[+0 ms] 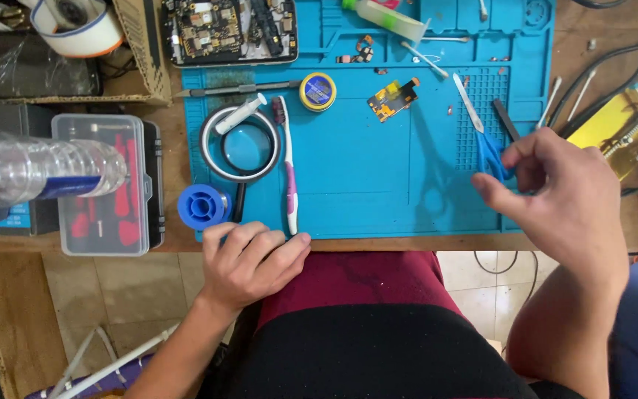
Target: Repairing and cleaning the internal components of a disassembled mobile phone using various tools on a repair bench.
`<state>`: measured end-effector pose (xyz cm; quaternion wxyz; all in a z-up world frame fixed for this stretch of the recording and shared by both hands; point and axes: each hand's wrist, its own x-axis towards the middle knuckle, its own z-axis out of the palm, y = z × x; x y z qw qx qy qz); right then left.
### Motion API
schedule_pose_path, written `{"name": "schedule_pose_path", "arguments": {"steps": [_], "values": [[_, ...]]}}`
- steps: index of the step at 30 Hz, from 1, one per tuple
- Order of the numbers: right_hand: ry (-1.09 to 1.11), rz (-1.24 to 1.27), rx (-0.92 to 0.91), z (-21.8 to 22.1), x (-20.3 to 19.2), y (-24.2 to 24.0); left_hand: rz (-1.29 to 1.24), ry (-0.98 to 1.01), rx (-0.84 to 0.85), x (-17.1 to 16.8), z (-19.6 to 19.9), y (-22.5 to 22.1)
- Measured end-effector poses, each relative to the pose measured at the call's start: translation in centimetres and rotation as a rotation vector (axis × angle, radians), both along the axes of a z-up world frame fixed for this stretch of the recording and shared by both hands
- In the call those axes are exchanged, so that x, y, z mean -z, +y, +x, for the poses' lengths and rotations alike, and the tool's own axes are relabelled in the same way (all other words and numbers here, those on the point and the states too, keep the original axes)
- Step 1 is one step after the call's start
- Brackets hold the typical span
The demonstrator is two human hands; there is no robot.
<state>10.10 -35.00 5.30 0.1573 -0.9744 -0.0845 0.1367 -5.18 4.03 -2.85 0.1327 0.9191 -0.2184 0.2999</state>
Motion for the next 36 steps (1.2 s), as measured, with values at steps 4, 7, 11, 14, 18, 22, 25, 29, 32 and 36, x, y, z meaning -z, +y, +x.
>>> {"name": "schedule_pose_path", "arguments": {"steps": [4,7,11,14,18,22,25,29,32,36], "values": [[-0.031,0.007,-0.132,-1.1,-1.0,2.3,0.016,-0.02,-0.024,0.1,0.3,0.1],[-0.017,0.037,-0.302,-1.8,0.4,5.9,0.0,-0.027,-0.02,-0.1,1.1,-0.1],[0.016,0.099,-0.331,-2.8,0.7,8.5,-0.037,-0.026,0.026,0.2,0.5,0.0],[0.01,0.138,-0.367,-3.7,0.5,10.0,-0.121,-0.067,0.029,0.1,0.0,-0.1],[0.054,0.175,-0.533,-3.8,0.4,12.1,-0.127,-0.078,0.037,0.2,0.1,0.1],[0.004,0.154,-0.694,-3.2,0.0,13.2,-0.133,-0.103,0.024,1.1,0.1,0.3],[-0.067,0.166,-0.816,-1.7,0.2,14.5,-0.187,-0.15,0.008,1.4,0.7,0.1],[-0.152,0.133,-0.889,0.4,1.6,15.6,-0.182,-0.177,-0.006,2.2,0.6,-0.1],[-0.225,0.113,-0.894,1.2,1.8,15.9,-0.18,-0.198,-0.041,2.2,0.7,-0.3],[-0.145,0.235,-0.824,1.7,2.0,16.5,-0.127,-0.18,-0.11,1.7,0.8,-0.4]]}}
